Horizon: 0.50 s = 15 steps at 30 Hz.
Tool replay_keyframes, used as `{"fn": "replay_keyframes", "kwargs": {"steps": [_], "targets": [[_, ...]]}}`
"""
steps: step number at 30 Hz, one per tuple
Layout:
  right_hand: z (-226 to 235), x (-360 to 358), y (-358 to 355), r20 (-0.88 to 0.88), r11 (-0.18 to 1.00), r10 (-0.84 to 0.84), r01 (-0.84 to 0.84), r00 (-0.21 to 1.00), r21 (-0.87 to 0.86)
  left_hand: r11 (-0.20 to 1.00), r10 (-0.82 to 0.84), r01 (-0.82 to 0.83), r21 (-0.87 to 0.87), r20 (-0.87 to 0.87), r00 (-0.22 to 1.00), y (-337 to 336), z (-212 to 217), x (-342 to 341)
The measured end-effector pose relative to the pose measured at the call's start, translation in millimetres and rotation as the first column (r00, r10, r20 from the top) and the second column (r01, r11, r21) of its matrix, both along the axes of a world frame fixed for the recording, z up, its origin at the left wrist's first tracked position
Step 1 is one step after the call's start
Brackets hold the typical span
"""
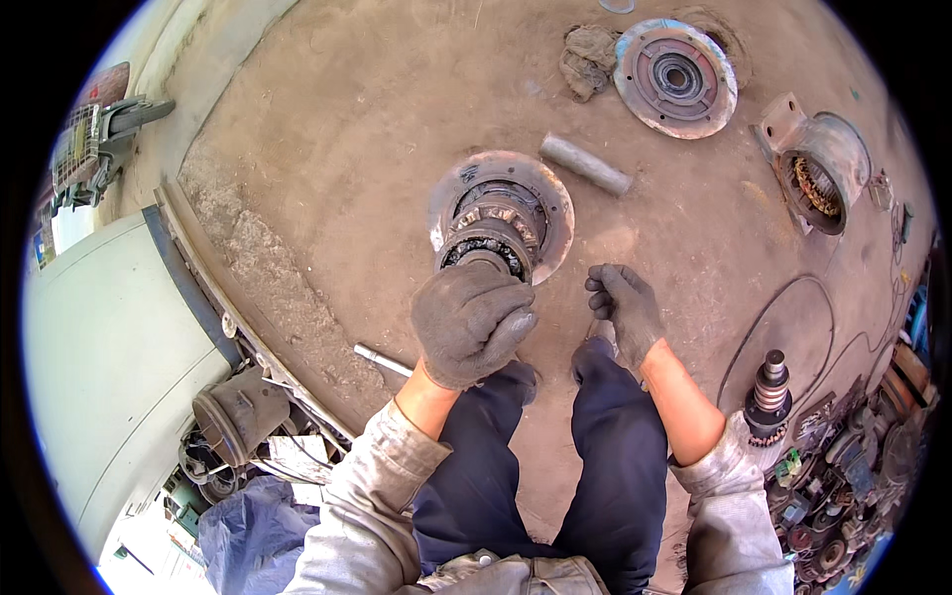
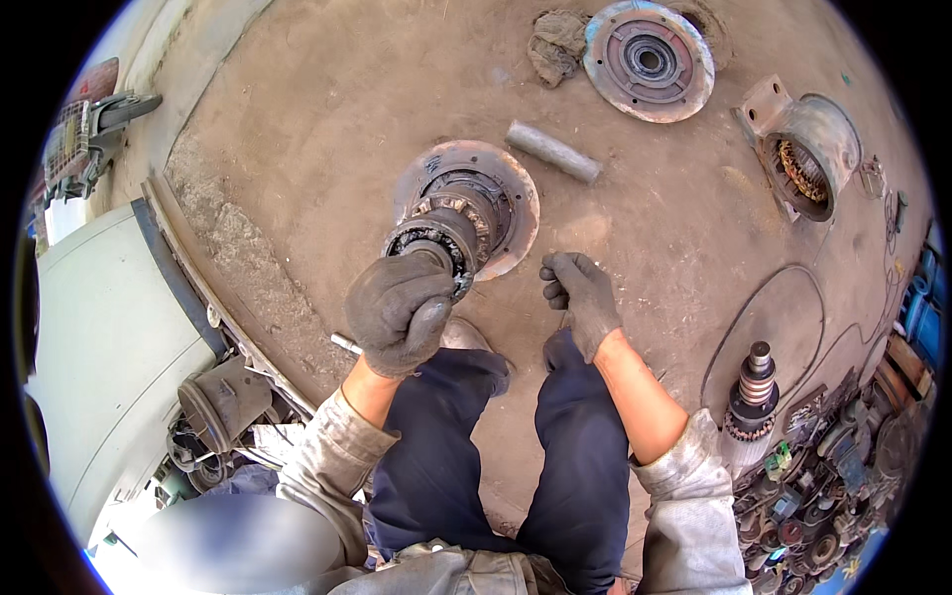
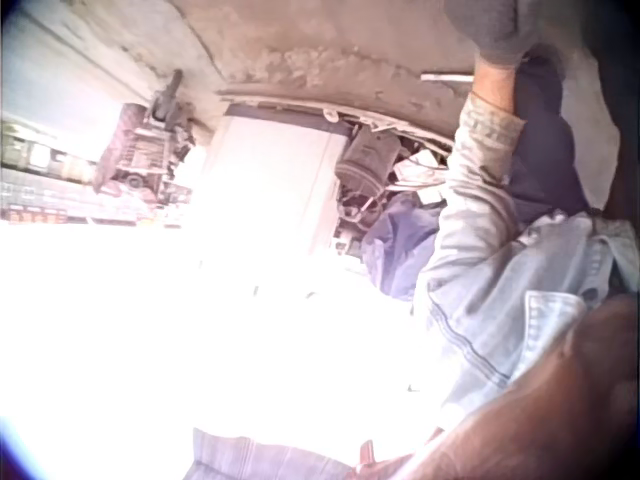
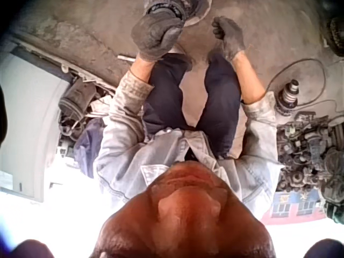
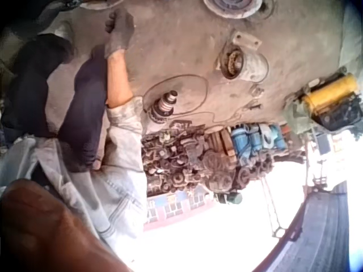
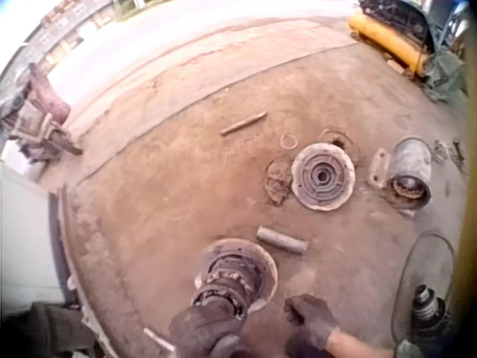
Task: The person sits on the floor and applies grease to a mechanical assembly using a small brush. They then insert the assembly into a larger housing and secure it with a metal plate.
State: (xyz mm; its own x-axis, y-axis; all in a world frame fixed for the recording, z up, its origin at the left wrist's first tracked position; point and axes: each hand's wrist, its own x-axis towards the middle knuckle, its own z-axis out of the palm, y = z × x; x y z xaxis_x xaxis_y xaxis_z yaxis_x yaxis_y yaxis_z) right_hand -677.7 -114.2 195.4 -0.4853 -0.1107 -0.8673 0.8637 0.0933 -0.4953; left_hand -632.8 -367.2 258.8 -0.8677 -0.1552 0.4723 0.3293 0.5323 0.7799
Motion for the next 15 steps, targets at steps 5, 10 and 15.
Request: {"fn": "replay_keyframes", "kwargs": {"steps": [5,10,15], "targets": [[110.2,-8.7,-30.6,0.033,0.997,0.068,-0.069,0.997,0.037,0.989,-0.012,0.047,-0.139,0.245,0.969,-15.5,55.9,-19.3],[123.0,-39.6,-56.6,-0.429,0.652,0.758,-0.583,0.490,0.484,0.980,-0.110,0.155,-0.124,0.310,0.944,-26.1,59.7,-34.9],[64.2,-98.9,-100.8,-0.509,0.439,0.849,-0.724,0.142,0.531,0.953,-0.147,0.234,-0.191,0.383,0.912,-34.3,46.1,-53.1]]}}
